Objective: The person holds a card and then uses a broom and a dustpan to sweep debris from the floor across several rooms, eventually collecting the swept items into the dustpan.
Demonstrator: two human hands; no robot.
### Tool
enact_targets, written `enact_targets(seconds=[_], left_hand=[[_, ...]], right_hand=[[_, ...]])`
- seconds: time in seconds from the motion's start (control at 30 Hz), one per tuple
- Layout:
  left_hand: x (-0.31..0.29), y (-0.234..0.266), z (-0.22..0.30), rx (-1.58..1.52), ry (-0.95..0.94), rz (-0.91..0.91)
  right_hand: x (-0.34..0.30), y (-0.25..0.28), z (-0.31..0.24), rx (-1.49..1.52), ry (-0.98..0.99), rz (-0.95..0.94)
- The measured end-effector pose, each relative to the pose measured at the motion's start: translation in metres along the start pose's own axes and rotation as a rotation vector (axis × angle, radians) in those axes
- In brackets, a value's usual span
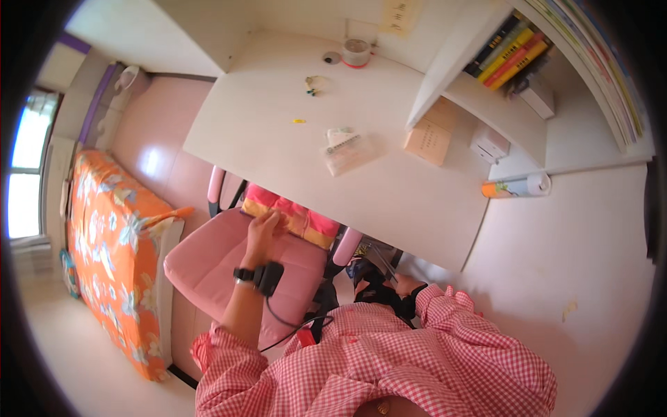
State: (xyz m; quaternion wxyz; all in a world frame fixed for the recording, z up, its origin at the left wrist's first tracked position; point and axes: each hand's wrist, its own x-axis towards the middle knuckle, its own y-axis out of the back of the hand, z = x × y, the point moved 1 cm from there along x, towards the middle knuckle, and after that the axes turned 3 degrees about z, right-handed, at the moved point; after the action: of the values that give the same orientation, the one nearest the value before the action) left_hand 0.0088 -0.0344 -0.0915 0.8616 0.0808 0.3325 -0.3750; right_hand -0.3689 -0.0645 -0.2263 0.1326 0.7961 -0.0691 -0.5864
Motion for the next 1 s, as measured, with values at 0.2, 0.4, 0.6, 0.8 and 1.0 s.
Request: enact_targets(seconds=[0.2, 0.4, 0.6, 0.8, 1.0], left_hand=[[-0.111, 0.086, -0.011, 0.168, -0.240, 0.450], [-0.170, 0.127, -0.027, 0.298, -0.437, 0.616], [-0.181, 0.155, -0.051, 0.194, -0.466, 0.474], [-0.215, 0.228, -0.082, 0.254, -0.657, 0.424], [-0.278, 0.343, -0.171, 0.096, -0.333, 0.414]], right_hand=[[0.024, 0.013, 0.009, -0.266, 0.000, -0.050], [0.039, 0.005, 0.009, -0.395, -0.037, -0.072], [-0.007, -0.022, -0.031, -0.357, -0.180, 0.056], [-0.029, -0.079, -0.034, -0.394, -0.161, 0.161], [0.011, -0.152, 0.022, -0.458, -0.284, 0.181]])
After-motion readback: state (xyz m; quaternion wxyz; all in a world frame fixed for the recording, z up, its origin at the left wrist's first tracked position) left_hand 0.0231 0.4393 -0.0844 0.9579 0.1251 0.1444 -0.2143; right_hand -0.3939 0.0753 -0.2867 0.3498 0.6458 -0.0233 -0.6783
